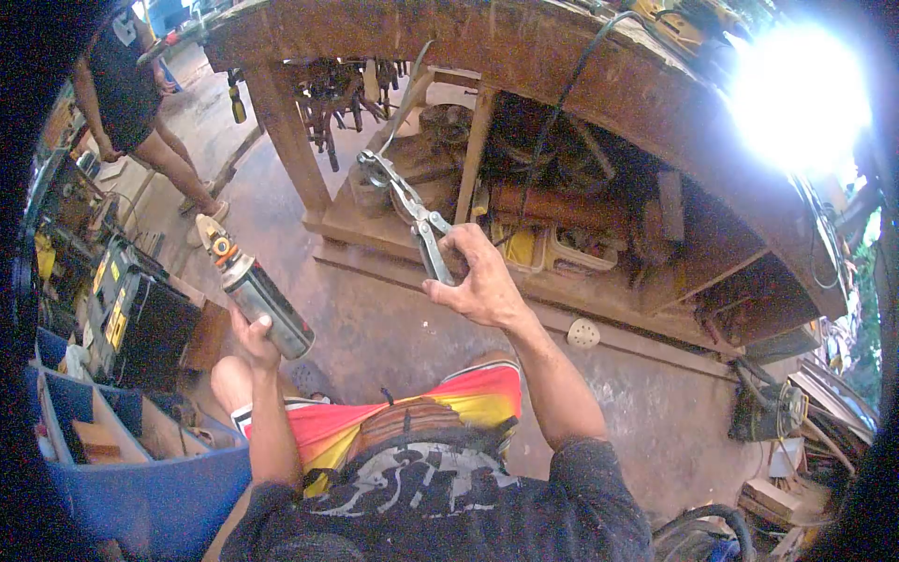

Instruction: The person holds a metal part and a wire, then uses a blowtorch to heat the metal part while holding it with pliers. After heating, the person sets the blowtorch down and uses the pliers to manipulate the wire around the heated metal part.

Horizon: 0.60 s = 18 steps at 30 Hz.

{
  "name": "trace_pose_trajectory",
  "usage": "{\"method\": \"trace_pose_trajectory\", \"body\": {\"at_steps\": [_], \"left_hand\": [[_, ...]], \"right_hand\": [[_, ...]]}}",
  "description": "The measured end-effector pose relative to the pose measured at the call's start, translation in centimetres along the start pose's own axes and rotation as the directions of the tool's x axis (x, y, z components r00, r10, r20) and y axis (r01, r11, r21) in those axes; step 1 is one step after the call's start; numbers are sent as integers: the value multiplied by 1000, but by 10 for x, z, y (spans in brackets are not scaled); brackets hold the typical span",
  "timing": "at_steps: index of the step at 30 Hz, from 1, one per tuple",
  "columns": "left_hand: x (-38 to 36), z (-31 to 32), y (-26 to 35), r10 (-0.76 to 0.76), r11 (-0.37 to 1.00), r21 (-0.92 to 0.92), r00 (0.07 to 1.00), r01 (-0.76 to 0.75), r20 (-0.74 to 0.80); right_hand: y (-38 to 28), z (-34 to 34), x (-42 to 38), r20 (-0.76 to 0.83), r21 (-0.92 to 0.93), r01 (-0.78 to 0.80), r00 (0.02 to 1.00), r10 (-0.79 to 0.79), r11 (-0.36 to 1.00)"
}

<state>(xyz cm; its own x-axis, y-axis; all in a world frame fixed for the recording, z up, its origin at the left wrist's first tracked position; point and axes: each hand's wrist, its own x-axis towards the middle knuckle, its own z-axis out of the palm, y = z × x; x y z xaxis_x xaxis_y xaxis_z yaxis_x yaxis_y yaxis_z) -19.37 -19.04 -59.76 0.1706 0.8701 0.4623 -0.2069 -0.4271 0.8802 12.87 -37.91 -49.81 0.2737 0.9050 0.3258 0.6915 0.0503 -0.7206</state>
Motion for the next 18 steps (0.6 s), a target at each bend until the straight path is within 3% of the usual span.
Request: {"method": "trace_pose_trajectory", "body": {"at_steps": [3,5,12,14,18], "left_hand": [[1,-3,0,31,998,45,999,-32,15],[2,-1,5,36,999,34,999,-36,19],[2,-7,0,15,1000,-8,999,-15,42],[2,-7,-1,-26,998,-60,998,30,65],[2,-4,8,-36,996,-73,995,43,97]], "right_hand": [[-4,-2,1,41,10,-75,996,75,997],[-2,-2,1,-24,-1,21,999,-21,1000],[-13,-8,-2,-22,-17,77,997,-78,997],[-19,-10,-5,10,63,-4,1000,3,998],[-12,-4,-8,7,222,-17,1000,16,975]]}}
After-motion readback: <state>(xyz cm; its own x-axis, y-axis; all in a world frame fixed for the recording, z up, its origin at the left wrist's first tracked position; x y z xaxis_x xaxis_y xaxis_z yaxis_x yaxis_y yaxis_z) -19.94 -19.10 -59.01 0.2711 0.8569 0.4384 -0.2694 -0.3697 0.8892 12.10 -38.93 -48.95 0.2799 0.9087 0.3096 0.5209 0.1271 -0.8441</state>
